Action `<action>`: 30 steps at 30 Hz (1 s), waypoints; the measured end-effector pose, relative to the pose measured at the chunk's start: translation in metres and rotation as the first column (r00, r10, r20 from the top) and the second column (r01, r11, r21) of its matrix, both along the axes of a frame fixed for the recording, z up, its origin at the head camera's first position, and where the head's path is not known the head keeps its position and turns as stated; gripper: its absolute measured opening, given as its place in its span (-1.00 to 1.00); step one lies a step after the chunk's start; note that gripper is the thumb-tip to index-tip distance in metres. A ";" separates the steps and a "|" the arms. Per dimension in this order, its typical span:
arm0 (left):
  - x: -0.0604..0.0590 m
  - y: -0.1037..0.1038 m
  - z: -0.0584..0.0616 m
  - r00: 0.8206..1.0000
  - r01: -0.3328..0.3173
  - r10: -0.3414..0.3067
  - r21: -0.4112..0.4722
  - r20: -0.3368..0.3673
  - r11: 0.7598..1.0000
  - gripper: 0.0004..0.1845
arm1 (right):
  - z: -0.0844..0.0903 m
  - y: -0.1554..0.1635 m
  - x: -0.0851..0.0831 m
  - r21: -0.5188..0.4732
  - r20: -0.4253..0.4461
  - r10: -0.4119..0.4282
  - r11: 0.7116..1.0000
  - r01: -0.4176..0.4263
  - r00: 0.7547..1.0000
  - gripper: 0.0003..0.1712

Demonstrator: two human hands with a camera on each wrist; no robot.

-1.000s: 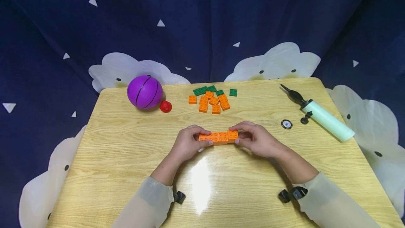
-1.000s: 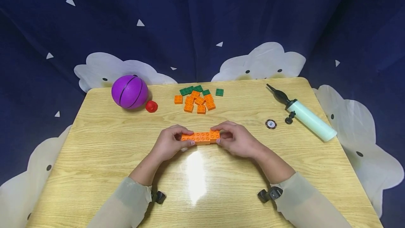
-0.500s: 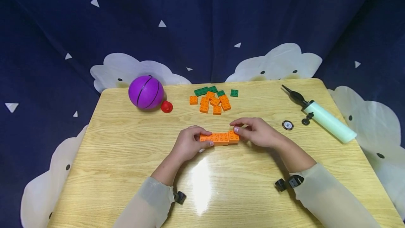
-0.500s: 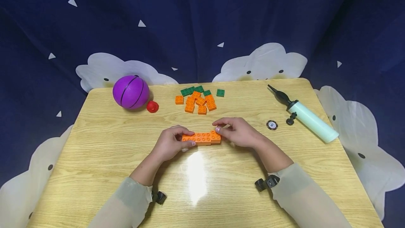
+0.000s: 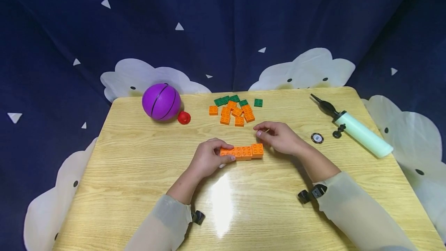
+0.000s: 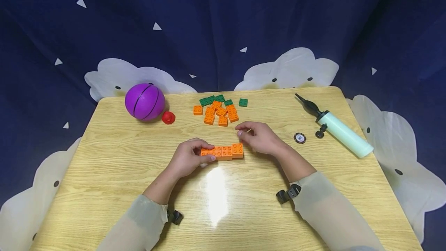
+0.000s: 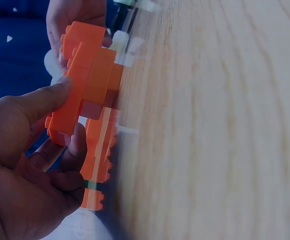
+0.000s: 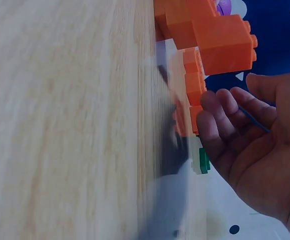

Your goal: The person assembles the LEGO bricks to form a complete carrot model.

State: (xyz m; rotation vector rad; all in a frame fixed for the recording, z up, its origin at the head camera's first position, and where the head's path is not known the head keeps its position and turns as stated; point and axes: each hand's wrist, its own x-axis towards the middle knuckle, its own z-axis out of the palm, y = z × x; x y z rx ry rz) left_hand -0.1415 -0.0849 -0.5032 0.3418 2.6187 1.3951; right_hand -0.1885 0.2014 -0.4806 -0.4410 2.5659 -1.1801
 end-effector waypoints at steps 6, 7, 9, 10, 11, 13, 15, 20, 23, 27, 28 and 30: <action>0.000 0.000 0.001 1.000 0.000 0.000 0.002 -0.001 1.000 -0.71 | -0.004 -0.005 -0.008 0.007 -0.009 -0.038 0.999 0.038 0.999 -0.62; 0.000 0.000 0.001 1.000 -0.001 0.001 0.004 0.000 1.000 -0.71 | -0.005 -0.007 -0.009 0.009 -0.012 -0.043 0.999 0.043 0.999 -0.62; 0.000 0.000 0.001 1.000 0.000 0.000 0.007 0.001 1.000 -0.71 | -0.006 -0.009 -0.011 0.014 -0.019 -0.053 0.998 0.053 0.998 -0.63; 0.000 0.000 0.001 1.000 0.001 -0.001 0.009 0.000 1.000 -0.71 | -0.007 -0.011 -0.012 0.019 -0.029 -0.058 0.998 0.058 0.998 -0.64; 0.000 0.000 0.001 1.000 0.002 -0.002 0.010 0.000 1.000 -0.71 | -0.008 -0.012 -0.014 0.024 -0.040 -0.060 0.998 0.061 0.997 -0.64; 0.000 0.000 0.001 1.000 0.006 -0.006 0.012 -0.003 1.000 -0.71 | -0.009 -0.014 -0.016 0.032 -0.064 -0.063 0.997 0.065 0.996 -0.64; 0.000 0.000 0.001 1.000 0.009 -0.008 0.013 -0.005 1.000 -0.72 | -0.009 -0.015 -0.019 0.041 -0.089 -0.062 0.997 0.066 0.994 -0.63; 0.000 0.000 0.000 1.000 0.004 -0.004 0.006 0.001 1.000 -0.72 | -0.012 -0.017 -0.027 0.066 -0.129 -0.050 0.996 0.058 0.990 -0.63; 0.000 0.000 0.000 1.000 0.003 -0.003 0.003 0.003 1.000 -0.72 | -0.014 -0.018 -0.032 0.084 -0.147 -0.052 0.994 0.065 0.988 -0.63; 0.000 0.000 0.001 1.000 0.000 0.000 -0.001 0.003 1.000 -0.72 | -0.017 -0.020 -0.039 0.113 -0.168 -0.062 0.990 0.081 0.984 -0.58; 0.000 0.000 0.001 1.000 -0.001 0.001 -0.002 0.005 1.000 -0.72 | -0.017 -0.021 -0.040 0.121 -0.172 -0.061 0.989 0.083 0.983 -0.57; 0.000 0.000 0.001 1.000 0.001 -0.001 0.001 0.002 1.000 -0.72 | -0.018 -0.021 -0.043 0.137 -0.175 -0.061 0.987 0.085 0.983 -0.55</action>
